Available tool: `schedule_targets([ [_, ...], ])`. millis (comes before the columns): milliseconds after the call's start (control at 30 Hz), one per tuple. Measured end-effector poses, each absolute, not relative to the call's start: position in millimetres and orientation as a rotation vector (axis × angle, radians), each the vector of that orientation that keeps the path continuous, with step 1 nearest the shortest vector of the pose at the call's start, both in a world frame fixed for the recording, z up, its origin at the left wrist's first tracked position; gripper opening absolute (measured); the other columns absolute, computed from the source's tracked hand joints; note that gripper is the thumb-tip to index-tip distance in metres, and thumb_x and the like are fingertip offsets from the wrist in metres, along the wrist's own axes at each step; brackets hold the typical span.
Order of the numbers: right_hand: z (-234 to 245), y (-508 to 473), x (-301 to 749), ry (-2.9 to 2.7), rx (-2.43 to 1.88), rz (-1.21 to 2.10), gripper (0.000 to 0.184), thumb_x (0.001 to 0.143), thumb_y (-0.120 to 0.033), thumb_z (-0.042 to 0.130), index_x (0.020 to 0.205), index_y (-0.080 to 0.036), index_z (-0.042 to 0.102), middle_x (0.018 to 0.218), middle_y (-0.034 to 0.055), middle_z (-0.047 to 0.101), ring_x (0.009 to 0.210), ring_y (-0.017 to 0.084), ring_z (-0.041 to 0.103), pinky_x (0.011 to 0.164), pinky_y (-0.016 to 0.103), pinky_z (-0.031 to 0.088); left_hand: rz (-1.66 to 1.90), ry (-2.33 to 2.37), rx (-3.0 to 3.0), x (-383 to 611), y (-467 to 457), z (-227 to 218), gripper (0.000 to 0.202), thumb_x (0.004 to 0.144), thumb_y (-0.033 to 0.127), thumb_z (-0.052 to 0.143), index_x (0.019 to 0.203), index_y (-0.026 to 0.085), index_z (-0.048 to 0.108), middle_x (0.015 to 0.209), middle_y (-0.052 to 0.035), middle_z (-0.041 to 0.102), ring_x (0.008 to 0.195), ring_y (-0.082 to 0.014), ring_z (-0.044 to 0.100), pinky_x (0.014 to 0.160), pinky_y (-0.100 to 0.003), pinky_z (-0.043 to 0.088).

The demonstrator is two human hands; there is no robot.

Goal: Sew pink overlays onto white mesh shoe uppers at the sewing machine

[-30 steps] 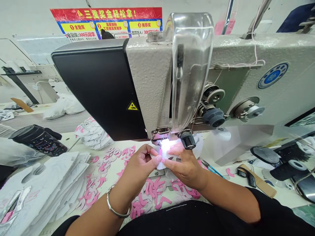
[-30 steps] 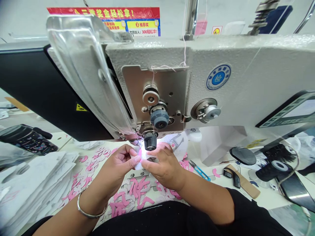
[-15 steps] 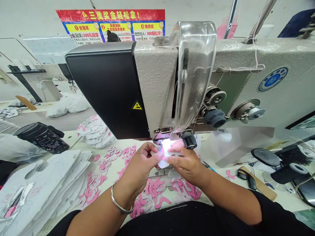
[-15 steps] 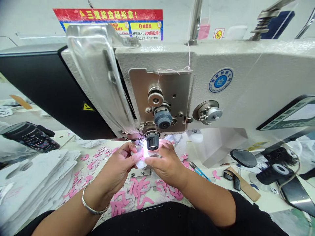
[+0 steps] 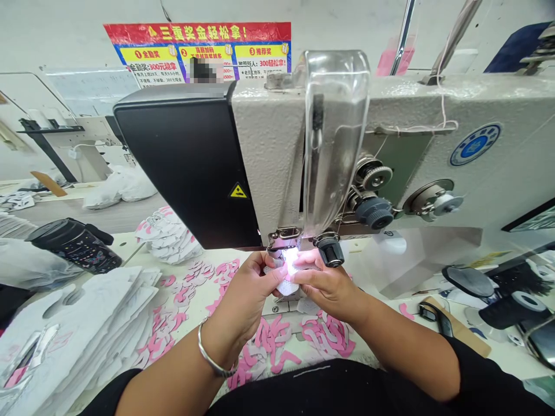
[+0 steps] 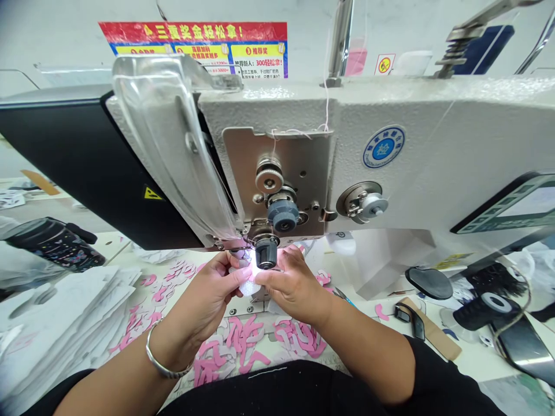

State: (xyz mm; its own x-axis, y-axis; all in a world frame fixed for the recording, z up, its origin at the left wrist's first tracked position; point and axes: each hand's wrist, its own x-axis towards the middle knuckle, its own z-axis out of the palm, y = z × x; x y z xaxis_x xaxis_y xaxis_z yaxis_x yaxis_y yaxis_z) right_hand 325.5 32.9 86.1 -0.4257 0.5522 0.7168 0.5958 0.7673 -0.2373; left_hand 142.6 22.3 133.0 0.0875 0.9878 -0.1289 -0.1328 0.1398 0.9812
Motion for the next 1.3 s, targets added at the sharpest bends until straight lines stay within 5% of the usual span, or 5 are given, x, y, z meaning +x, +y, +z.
schedule_targets([
  [567,89.0,38.4,327.2,-2.082,-0.794,0.031,0.021,0.091,-0.018,0.057,0.096,-0.031,0.072,0.086,0.0030,0.054,0.088,0.020,0.053,0.083,0.039,0.046,1.116,1.152,1.015,148.6,21.6,136.2,0.032,0.069,0.023,0.072,0.098,0.020,0.058,0.081,0.0033,0.056,0.062,-0.0084,0.051,0.052,-0.021,0.041],
  [1300,84.1,47.9,334.6,-2.116,-0.786,0.216,0.014,0.091,-0.021,0.060,0.097,-0.029,0.070,0.098,0.0033,0.061,0.094,0.019,0.058,0.084,0.039,0.052,1.103,1.135,1.031,149.5,18.2,131.7,0.036,0.072,0.029,0.074,0.100,0.021,0.053,0.092,0.0010,0.057,0.055,-0.0056,0.050,0.049,-0.022,0.045],
])
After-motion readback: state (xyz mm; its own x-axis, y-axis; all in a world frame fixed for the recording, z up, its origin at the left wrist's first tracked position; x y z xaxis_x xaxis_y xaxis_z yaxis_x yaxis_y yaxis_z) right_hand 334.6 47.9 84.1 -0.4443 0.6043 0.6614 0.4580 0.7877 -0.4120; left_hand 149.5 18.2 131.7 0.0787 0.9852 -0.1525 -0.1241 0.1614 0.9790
